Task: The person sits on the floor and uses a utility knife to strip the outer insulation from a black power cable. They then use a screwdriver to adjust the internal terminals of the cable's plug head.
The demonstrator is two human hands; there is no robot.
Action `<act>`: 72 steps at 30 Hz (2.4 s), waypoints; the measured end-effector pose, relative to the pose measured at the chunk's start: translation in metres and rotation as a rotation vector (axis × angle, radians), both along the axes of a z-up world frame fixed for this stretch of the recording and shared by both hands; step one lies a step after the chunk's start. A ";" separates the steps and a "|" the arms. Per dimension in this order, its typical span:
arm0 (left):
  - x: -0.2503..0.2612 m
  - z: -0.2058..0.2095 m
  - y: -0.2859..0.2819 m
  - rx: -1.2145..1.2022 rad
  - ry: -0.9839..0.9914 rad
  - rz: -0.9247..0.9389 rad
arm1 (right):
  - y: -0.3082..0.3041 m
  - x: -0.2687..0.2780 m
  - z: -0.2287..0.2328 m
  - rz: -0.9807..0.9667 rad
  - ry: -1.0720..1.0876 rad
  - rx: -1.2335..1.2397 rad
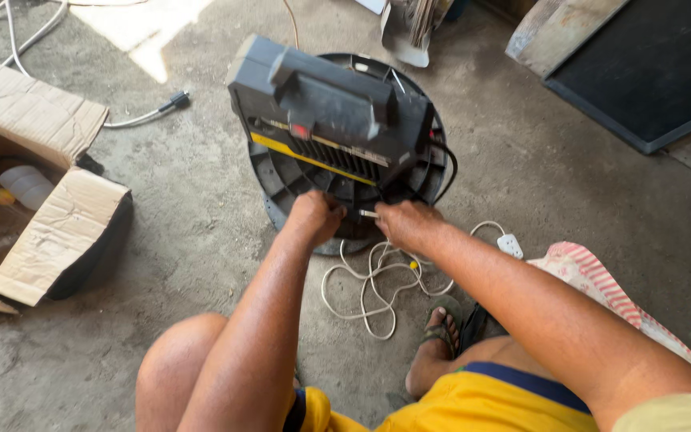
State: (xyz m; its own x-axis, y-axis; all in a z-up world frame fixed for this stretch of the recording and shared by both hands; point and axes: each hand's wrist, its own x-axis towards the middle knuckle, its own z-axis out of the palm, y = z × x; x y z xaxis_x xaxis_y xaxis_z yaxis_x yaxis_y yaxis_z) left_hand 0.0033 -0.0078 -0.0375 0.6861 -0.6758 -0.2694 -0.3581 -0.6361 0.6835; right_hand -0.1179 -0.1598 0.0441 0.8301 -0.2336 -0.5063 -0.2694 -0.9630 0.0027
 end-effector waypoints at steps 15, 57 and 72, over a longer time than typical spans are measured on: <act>-0.015 0.042 0.030 -0.172 0.053 -0.019 | -0.047 -0.071 0.011 -0.125 -0.472 0.153; -0.114 0.090 -0.031 -0.883 0.729 -0.055 | -0.021 -0.071 0.057 -0.237 -1.014 0.552; -0.107 0.113 -0.027 -0.709 0.646 -0.036 | -0.049 -0.065 0.049 -0.604 -0.743 1.014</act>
